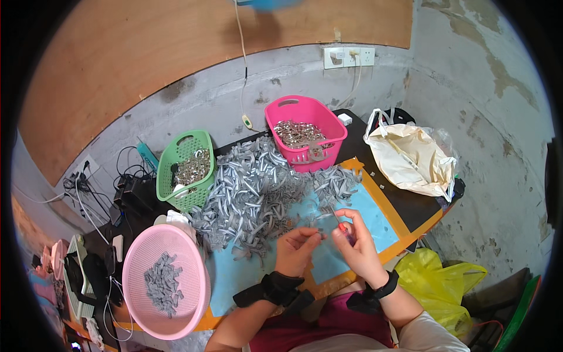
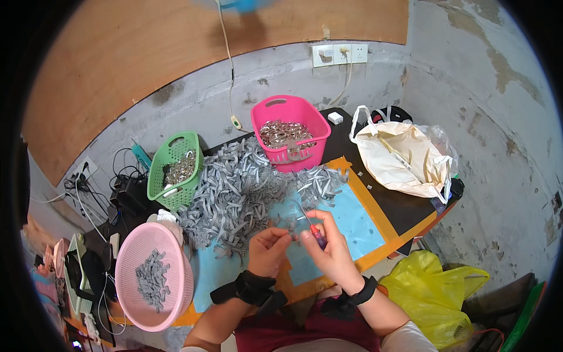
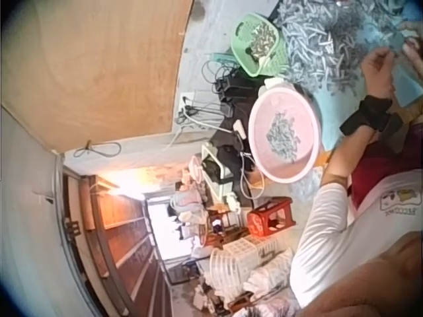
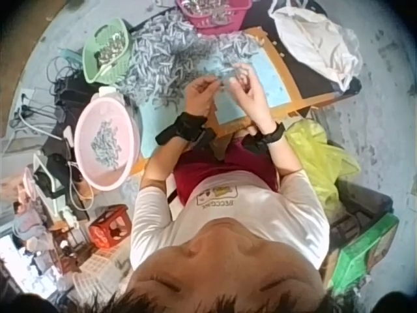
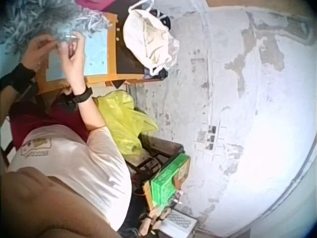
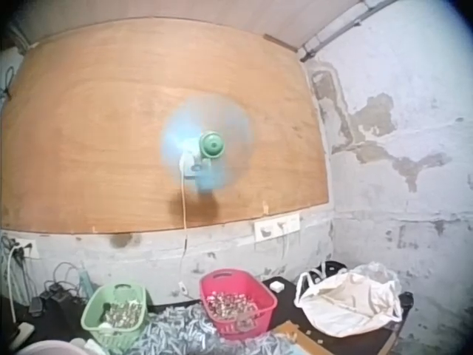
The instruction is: The person gathers small grey components into a pink basket, then picks up a component and a metal clip. They join the component and clip together using a small tool and place the assembled unit onto the table.
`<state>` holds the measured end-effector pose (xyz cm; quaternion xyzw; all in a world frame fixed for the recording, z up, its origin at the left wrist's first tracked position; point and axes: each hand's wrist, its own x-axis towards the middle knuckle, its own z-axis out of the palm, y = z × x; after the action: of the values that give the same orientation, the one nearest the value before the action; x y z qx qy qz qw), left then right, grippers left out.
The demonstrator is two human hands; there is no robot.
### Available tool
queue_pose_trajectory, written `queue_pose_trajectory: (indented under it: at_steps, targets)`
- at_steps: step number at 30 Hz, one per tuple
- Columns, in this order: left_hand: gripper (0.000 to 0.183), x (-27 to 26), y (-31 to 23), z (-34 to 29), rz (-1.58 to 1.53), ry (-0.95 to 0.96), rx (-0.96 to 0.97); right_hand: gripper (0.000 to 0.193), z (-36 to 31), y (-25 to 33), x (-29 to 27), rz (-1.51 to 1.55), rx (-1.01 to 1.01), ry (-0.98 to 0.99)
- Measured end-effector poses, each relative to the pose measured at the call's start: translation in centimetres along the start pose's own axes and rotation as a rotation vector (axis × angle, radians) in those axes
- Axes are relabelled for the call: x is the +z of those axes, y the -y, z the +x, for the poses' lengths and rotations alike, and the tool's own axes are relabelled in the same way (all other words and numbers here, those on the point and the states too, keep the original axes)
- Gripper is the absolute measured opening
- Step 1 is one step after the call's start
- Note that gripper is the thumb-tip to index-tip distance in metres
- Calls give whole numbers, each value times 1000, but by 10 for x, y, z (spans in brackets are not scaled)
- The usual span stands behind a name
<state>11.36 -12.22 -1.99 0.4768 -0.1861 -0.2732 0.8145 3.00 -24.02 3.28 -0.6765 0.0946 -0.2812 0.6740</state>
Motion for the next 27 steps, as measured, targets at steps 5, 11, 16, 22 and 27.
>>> queue_pose_trajectory:
  at_steps: [5,11,16,22,27]
  targets:
    - [10,-2,-7,7,22,-78,113,10,-4,7,-12,-476,-181,118]
    - [8,-8,-6,8,84,-65,163,11,-8,4,-6,-597,-230,186]
    - [6,-6,-6,7,64,-62,151,11,-9,0,-6,-628,-254,169]
    - [6,-4,-10,6,74,-70,169,12,-13,7,-2,-884,-412,72]
    - [7,-3,-5,4,163,-91,217,12,-13,3,-3,-948,-485,51]
